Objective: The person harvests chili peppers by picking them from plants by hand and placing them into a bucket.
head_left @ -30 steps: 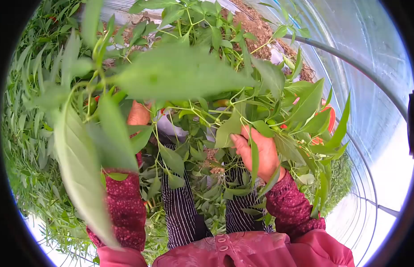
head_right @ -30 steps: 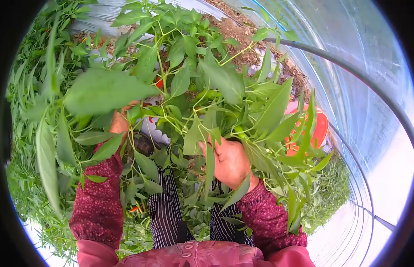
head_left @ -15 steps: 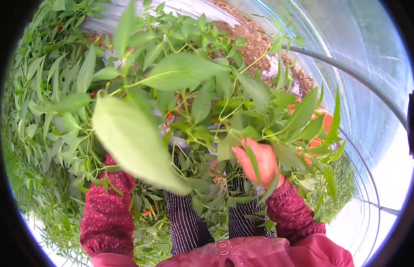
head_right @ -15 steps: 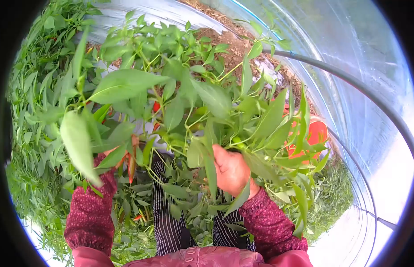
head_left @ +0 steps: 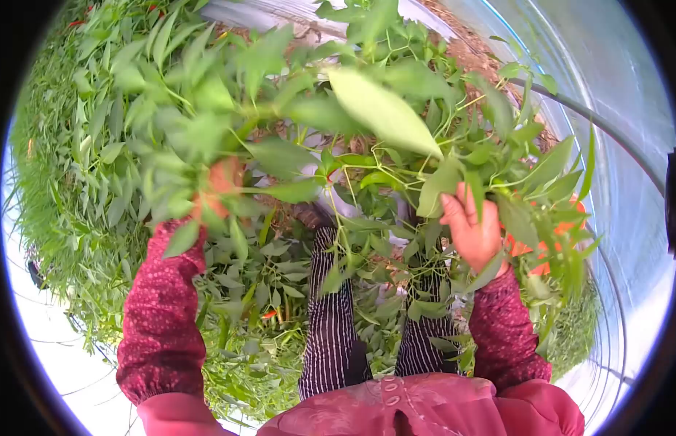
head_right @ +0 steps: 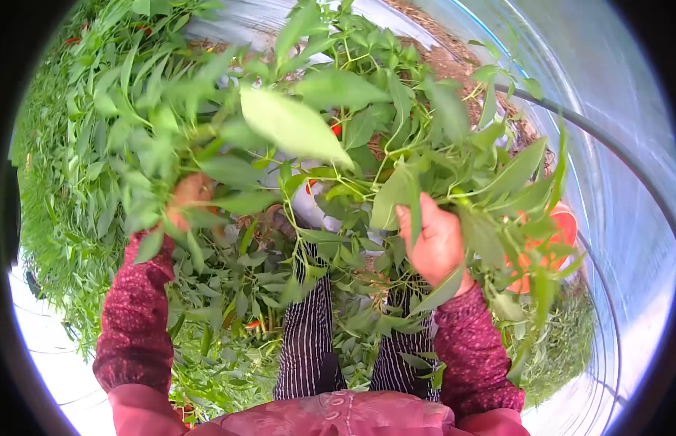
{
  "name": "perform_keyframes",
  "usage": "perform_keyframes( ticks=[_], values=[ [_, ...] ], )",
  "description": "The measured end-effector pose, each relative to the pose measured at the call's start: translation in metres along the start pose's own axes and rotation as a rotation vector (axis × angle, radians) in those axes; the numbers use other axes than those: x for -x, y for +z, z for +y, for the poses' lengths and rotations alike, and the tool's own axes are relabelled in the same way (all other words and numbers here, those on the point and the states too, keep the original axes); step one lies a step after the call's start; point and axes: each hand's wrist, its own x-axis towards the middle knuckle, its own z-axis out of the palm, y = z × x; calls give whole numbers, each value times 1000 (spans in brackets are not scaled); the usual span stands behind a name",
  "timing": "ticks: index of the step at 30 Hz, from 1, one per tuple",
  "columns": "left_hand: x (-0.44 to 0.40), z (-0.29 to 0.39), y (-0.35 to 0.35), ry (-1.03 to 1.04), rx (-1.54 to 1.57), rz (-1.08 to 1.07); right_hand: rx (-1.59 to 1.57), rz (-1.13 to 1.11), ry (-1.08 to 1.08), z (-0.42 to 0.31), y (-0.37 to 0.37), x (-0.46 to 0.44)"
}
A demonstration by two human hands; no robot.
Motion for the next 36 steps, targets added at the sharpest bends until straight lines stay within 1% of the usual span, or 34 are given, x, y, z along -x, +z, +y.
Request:
perform_keyframes(
  ticks=[1, 2, 3, 4, 5, 7, 8, 10, 11, 13, 14, 15, 16, 17, 18, 20, 21, 22, 23, 25, 27, 28, 29, 30, 31, 33, 35, 36],
  values=[
    [-9, -22, -6, 17, 193, -27, -1, -12, 6, 5, 2, -3],
    [-8, -6, -8, 5, 198, -27, 14, 10, -38, 9, 4, -6],
    [-4, 37, -17, -76, 64, 97, 28, 32, -86, 11, 5, -10],
    [-2, 65, -28, -153, -72, 220, 12, 36, -95, 22, 6, -13],
    [0, 68, -41, -158, -70, 222, 12, 30, -96, 21, 6, -18],
    [10, 60, -63, -312, 112, 361, 194, 67, -146, 10, 9, -19],
    [13, 58, -66, -319, 114, 364, -101, 13, -72, 10, 15, -19],
    [16, 58, -78, -282, 314, 294, -49, -28, -50, -3, 14, -17],
    [15, 51, -81, -282, 319, 300, 8, -62, -13, -8, 15, -16],
    [15, 37, -88, -191, 612, 466, -13, -52, -9, -11, 19, -15],
    [14, 36, -103, -200, 640, 520, -41, -73, 29, -23, 16, -16],
    [18, 31, -102, -205, 640, 527, -74, -97, 79, -23, 17, -12],
    [24, 27, -103, -181, 704, 581, -186, -108, 172, -26, 22, -9],
    [28, 23, -104, -156, 769, 634, -183, -115, 166, -30, 27, -7],
    [31, 18, -104, -152, 776, 644, -245, -164, 171, -35, 33, -3],
    [35, 10, -113, -127, 708, 566, -360, -266, 143, -53, 59, -4],
    [31, 15, -128, -123, 674, 526, -410, -361, 154, -79, 70, -16],
    [23, 28, -109, -81, 837, 676, -425, -396, 135, -83, 89, -18],
    [23, 23, -111, -38, 680, 510, -431, -431, 114, -87, 108, -19],
    [27, 31, -98, -11, 650, 493, -403, -404, -84, -91, 150, -29],
    [31, 48, -88, -76, 864, 417, -674, -530, 105, -100, 178, -51],
    [36, 48, -86, -109, 722, 388, -886, -514, 223, -107, 202, -54],
    [47, 50, -87, -102, 651, 358, -1102, -487, 349, -109, 223, -59],
    [61, 43, -83, -46, 731, 396, -855, -619, 90, -100, 237, -69],
    [77, 38, -78, 16, 807, 434, -850, -617, 79, -103, 250, -74],
    [114, 43, -60, 169, 237, 681, -706, -544, -198, -115, 279, -77],
    [165, 50, -41, 202, -190, 639, -545, -461, -467, -127, 295, -76],
    [182, 55, -34, 172, -382, 381, -51, -391, -490, -167, 279, -61]
  ],
)
